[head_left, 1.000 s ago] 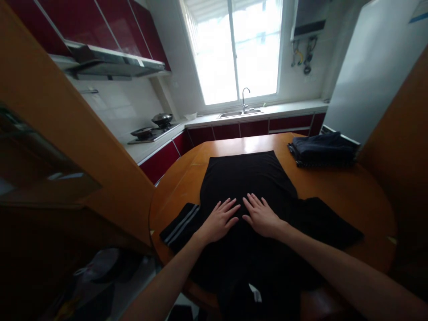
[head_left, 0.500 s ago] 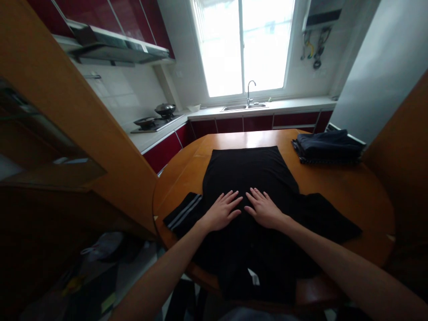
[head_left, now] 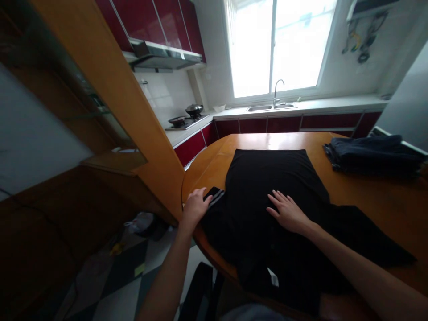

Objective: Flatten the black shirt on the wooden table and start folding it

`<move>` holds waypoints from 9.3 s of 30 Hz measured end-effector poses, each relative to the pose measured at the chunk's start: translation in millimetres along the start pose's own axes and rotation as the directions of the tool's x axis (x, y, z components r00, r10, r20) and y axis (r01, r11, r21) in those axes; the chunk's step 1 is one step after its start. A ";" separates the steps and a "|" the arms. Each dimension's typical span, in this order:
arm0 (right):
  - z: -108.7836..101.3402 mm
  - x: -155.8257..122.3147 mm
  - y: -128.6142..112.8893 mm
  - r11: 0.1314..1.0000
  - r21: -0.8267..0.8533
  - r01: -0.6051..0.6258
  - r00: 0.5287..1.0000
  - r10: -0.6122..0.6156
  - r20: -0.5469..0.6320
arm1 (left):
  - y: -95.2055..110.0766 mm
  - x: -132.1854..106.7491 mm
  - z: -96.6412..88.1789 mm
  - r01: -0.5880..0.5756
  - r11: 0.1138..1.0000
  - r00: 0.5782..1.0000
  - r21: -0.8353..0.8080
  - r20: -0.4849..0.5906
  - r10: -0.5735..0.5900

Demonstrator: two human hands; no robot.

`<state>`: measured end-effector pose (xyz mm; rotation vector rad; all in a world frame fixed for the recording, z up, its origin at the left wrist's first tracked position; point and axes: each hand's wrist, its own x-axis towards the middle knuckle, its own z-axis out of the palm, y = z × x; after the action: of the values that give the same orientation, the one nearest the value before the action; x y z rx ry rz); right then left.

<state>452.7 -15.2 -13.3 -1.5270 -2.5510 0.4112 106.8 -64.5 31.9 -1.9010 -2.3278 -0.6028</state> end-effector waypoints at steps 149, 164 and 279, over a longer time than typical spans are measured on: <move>36.1 36.8 -91.7 0.966 0.002 0.258 0.951 -0.254 -0.179 | 77.6 119.0 103.0 -0.342 0.926 0.846 -0.160 0.377 0.377; 31.9 34.8 -94.9 0.969 0.003 0.248 0.950 -0.243 -0.194 | 70.8 119.3 111.2 -0.446 0.820 0.850 -0.358 0.118 0.514; 16.4 23.3 -106.1 0.914 -0.055 0.401 0.873 -0.400 -0.280 | 70.0 117.4 98.3 -0.321 0.848 0.874 -0.423 0.213 0.437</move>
<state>348.2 -44.8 2.8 -0.9268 -2.5308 0.1294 165.1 88.9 -5.6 -2.7221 -1.9784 -0.8022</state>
